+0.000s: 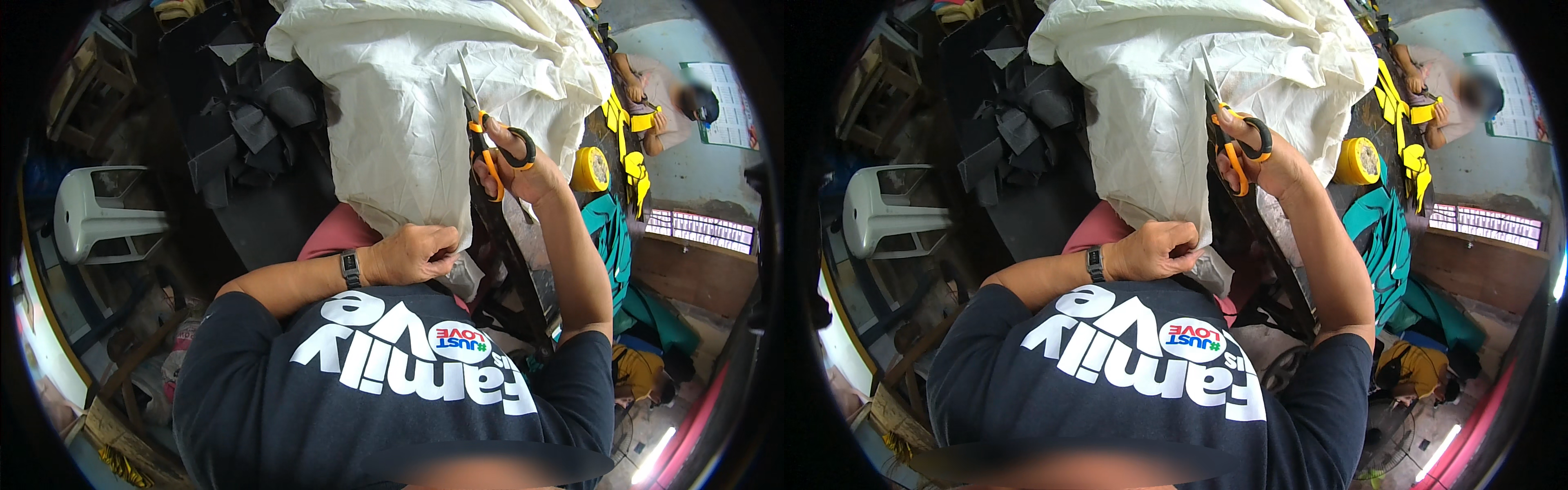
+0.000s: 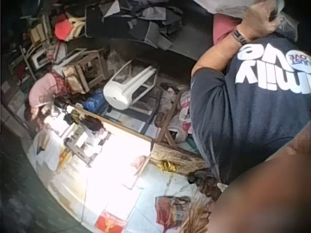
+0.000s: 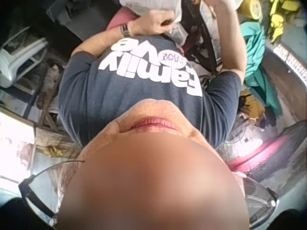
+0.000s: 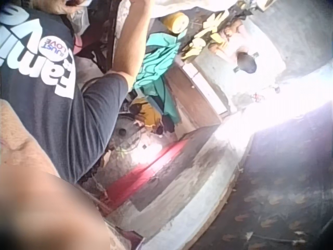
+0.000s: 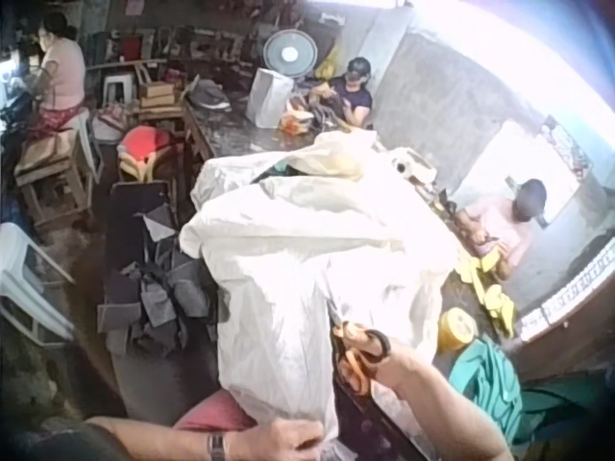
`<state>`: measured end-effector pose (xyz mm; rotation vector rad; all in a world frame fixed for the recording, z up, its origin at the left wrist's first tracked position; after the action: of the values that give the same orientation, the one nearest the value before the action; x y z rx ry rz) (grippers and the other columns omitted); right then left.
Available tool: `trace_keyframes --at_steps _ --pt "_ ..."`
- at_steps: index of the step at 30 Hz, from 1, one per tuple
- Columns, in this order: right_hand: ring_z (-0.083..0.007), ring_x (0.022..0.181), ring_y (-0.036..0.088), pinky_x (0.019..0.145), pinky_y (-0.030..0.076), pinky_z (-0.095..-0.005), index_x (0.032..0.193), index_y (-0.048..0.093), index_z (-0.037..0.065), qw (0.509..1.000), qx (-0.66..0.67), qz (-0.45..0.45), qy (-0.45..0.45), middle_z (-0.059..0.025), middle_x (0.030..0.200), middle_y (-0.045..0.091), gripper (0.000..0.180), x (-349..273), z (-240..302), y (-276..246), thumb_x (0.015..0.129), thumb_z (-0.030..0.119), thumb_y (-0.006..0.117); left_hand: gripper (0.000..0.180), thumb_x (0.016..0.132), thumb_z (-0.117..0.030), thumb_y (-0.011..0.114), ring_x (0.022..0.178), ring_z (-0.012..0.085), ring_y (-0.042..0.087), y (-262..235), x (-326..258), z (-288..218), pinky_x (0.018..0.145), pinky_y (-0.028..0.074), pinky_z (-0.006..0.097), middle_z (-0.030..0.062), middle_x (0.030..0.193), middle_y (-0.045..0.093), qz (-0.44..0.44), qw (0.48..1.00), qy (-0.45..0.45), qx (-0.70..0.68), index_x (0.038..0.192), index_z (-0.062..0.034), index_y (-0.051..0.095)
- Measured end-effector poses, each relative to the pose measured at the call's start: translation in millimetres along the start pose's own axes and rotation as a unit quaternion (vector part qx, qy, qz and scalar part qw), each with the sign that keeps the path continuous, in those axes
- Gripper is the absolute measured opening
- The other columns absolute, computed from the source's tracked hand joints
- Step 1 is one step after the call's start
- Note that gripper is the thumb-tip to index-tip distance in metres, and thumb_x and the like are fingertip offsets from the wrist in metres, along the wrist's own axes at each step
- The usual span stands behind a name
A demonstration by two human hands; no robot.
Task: The person pours liquid from a metal can into a yellow container, then handles green fabric pieces and a white cloth. They use scissors to cut the white cloth and place the cut piece onto a green fabric item.
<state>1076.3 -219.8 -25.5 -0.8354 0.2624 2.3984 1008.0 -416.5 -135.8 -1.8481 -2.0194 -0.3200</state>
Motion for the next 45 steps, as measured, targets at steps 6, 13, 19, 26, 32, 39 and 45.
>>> trace_keyframes --at_steps 6,13,19,26,32,39,45 --pt "-0.0127 0.055 0.055 0.045 0.045 -0.0250 0.107 0.055 0.007 1.000 -0.026 -0.010 0.003 -0.0050 0.070 0.055 0.057 -5.7 0.2 -3.1 0.084 0.055 0.076 0.018 0.089 -0.010 0.068 0.066 0.0313 0.062 -3.5 -2.5 -1.3 0.060 0.049 0.038 0.0131 0.075 0.059 0.021 1.000 -0.020 -0.006 0.088 -0.0035 0.052" --pt "-0.0138 0.052 0.054 0.046 0.044 -0.0269 0.108 0.055 0.007 0.999 -0.042 -0.014 0.029 -0.0057 0.069 0.056 0.057 -22.0 -25.0 -1.4 0.085 0.056 0.073 0.019 0.088 -0.008 0.071 0.060 0.0258 0.059 -3.7 -3.3 -1.7 0.056 0.047 0.035 0.0110 0.072 0.058 0.015 1.000 0.007 -0.016 0.085 -0.0032 0.053" --pt "-0.0131 0.057 0.056 0.047 0.045 -0.0265 0.105 0.053 0.009 1.000 -0.005 -0.017 -0.013 -0.0046 0.069 0.055 0.057 -6.1 -17.4 5.0 0.085 0.058 0.073 0.019 0.087 -0.006 0.072 0.058 0.0238 0.058 -1.1 -1.3 -0.9 0.054 0.046 0.033 0.0103 0.070 0.057 0.015 1.000 0.024 -0.001 0.084 -0.0027 0.054" --pt "-0.0133 0.061 0.058 0.049 0.047 -0.0276 0.107 0.053 0.010 0.999 0.007 -0.015 0.029 -0.0041 0.072 0.055 0.058 -13.2 -14.3 6.5 0.083 0.058 0.075 0.018 0.087 -0.006 0.073 0.059 0.0244 0.059 -3.6 -4.4 0.4 0.054 0.047 0.034 0.0107 0.072 0.058 0.005 1.000 0.024 -0.007 0.083 -0.0025 0.055" --pt "-0.0152 0.057 0.057 0.049 0.047 -0.0292 0.108 0.053 0.009 0.999 -0.015 -0.045 -0.013 -0.0049 0.068 0.054 0.057 -8.0 -20.7 12.1 0.085 0.057 0.073 0.019 0.086 -0.006 0.073 0.060 0.0253 0.059 0.4 -3.5 2.7 0.055 0.047 0.035 0.0106 0.072 0.057 0.041 0.998 0.045 0.008 0.083 -0.0027 0.055" --pt "-0.0142 0.048 0.052 0.044 0.044 -0.0282 0.099 0.054 0.009 0.997 -0.001 -0.079 -0.017 -0.0043 0.063 0.054 0.056 11.0 -24.1 20.2 0.082 0.058 0.075 0.012 0.084 -0.007 0.063 0.062 0.0326 0.060 1.2 -2.8 1.9 0.057 0.048 0.039 0.0114 0.070 0.055 0.043 0.998 0.049 -0.001 0.084 -0.0059 0.051" --pt "-0.0125 0.047 0.052 0.042 0.043 -0.0259 0.102 0.056 0.006 0.996 -0.012 -0.086 -0.003 -0.0042 0.064 0.054 0.060 9.2 -25.6 13.6 0.082 0.059 0.075 0.017 0.083 -0.003 0.071 0.060 0.0303 0.060 0.7 -4.9 2.9 0.056 0.048 0.037 0.0117 0.071 0.056 0.075 0.995 0.066 0.009 0.081 -0.0029 0.054"
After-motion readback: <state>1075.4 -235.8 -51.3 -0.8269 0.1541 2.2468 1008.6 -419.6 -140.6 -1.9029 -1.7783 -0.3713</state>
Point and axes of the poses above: each hand's wrist, its own x-axis towards the middle knuckle, its own y-axis out of the palm, z = x × y, the point moved 1 cm from there along x, towards the middle knuckle
